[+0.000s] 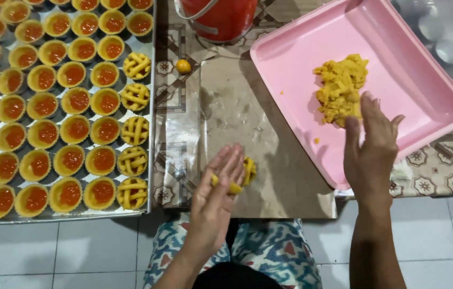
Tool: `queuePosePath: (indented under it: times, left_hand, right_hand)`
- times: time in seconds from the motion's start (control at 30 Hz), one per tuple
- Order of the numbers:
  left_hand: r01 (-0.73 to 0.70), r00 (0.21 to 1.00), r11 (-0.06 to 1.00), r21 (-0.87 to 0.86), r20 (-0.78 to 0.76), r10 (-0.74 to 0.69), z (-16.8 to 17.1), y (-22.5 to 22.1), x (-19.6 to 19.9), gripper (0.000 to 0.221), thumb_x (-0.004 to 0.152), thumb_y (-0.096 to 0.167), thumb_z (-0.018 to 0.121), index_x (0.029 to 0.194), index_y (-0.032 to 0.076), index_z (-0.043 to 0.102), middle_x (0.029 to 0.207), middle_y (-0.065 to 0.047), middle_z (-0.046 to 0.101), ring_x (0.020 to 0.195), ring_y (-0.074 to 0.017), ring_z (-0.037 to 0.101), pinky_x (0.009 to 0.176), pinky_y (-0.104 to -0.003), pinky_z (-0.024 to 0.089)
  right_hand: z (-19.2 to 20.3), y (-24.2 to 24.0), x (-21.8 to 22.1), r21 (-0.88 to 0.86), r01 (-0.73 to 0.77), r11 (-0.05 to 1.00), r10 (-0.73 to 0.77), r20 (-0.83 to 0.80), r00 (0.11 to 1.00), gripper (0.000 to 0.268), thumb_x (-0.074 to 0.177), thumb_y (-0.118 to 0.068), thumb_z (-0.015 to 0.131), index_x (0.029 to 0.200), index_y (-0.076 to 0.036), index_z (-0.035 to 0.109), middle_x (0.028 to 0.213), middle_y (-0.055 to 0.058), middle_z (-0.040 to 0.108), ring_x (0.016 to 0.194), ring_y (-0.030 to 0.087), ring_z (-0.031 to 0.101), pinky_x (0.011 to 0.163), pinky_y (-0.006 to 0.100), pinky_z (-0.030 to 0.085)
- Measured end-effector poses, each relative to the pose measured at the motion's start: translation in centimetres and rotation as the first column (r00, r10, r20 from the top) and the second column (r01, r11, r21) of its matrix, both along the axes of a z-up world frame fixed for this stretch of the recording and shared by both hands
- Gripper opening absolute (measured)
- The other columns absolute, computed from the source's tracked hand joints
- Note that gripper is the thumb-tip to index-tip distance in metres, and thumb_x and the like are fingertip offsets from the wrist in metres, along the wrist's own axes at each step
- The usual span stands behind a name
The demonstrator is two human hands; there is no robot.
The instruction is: The person is decorating jam-filled tarts by rolling dough into thin strips and arranging them in a lattice pattern on top.
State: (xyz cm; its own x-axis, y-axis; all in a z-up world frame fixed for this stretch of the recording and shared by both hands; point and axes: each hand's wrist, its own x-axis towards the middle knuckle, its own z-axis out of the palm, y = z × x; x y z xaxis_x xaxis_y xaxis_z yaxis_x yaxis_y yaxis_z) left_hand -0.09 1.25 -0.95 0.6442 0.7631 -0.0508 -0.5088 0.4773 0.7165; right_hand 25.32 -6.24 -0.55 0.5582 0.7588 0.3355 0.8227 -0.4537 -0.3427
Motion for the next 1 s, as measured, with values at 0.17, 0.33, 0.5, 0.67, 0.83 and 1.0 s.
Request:
queuePosePath:
  times: [0.17,0.33,0.5,0.67,0.83,1.0]
  left_hand:
    - [0.363,0.932,0.845,0.393,-0.146,-0.333,0.9,-4.2,1.0,0.066,0.108,0.021,0.03,0.158,0.001,-0.007,0.172,-0.017,-0.004,0.159,-0.0287,-0.001,0.128,-0.043,0.005]
    - [0.185,0.98,0.907,0.379,-0.146,-0.139,-0.1,-3.0,-0.6,0.08,0.098,0.07,0.005,0.159,0.021,-0.01,0.172,-0.001,-0.014,0.16,-0.0279,-0.011,0.127,-0.056,-0.007]
    - [0.162,0.986,0.949,0.27,-0.068,-0.149,-0.1,-4.0,-2.0,0.086,0.094,0.076,0.005,0.159,0.024,-0.013,0.172,0.001,-0.016,0.16,-0.0271,-0.013,0.125,-0.055,-0.006]
    - [0.237,0.95,0.959,0.154,0.171,-0.262,-1.4,-3.3,-1.7,0.074,0.093,0.074,0.003,0.158,0.04,-0.01,0.172,0.009,-0.016,0.16,-0.0261,-0.007,0.123,-0.062,0.028]
    - [0.025,0.998,0.923,0.384,0.039,-0.044,-0.1,-2.6,-2.2,0.076,0.1,0.072,0.001,0.16,0.027,0.015,0.173,0.004,-0.012,0.163,-0.022,-0.015,0.131,-0.057,-0.01]
    - [0.262,0.965,0.932,0.252,-0.089,-0.247,-0.7,-4.5,-2.7,0.085,0.092,0.075,-0.001,0.159,0.025,-0.012,0.171,0.004,-0.022,0.159,-0.0243,-0.023,0.122,-0.058,-0.014]
  right_hand:
    - [-1.2,1.4,-9.8,0.667,-0.308,0.679,0.515,-0.134,0.847,0.057,0.119,-0.05,0.008,0.169,-0.022,0.004,0.179,0.0,0.008,0.172,0.024,0.011,0.149,0.048,0.009]
    - [0.1,1.3,-20.3,0.749,-0.42,0.513,0.805,-0.248,0.54,0.058,0.118,-0.065,-0.001,0.165,-0.036,-0.016,0.175,0.008,-0.012,0.167,0.035,-0.015,0.141,0.064,-0.013]
    - [-2.4,2.4,-19.2,0.828,-0.477,0.296,0.889,-0.057,0.454,0.061,0.109,-0.071,0.006,0.165,-0.053,-0.008,0.17,-0.016,-0.021,0.163,0.043,0.002,0.141,0.079,0.006]
    - [-4.0,1.6,-19.0,0.79,-0.503,0.351,0.811,0.012,0.585,0.078,0.099,-0.078,0.022,0.164,-0.052,-0.012,0.169,0.001,-0.023,0.158,0.031,-0.025,0.137,0.079,0.0]
    - [-7.2,-1.5,-19.7,0.715,-0.601,0.358,0.82,0.067,0.568,0.064,0.114,-0.042,0.014,0.169,-0.018,-0.007,0.177,-0.005,-0.003,0.164,0.016,-0.006,0.133,0.062,-0.017]
    - [-4.0,3.7,-17.0,0.75,-0.364,0.552,0.671,-0.14,0.728,0.064,0.111,-0.07,0.002,0.167,-0.044,-0.015,0.178,-0.007,-0.015,0.169,0.025,-0.02,0.144,0.058,-0.015]
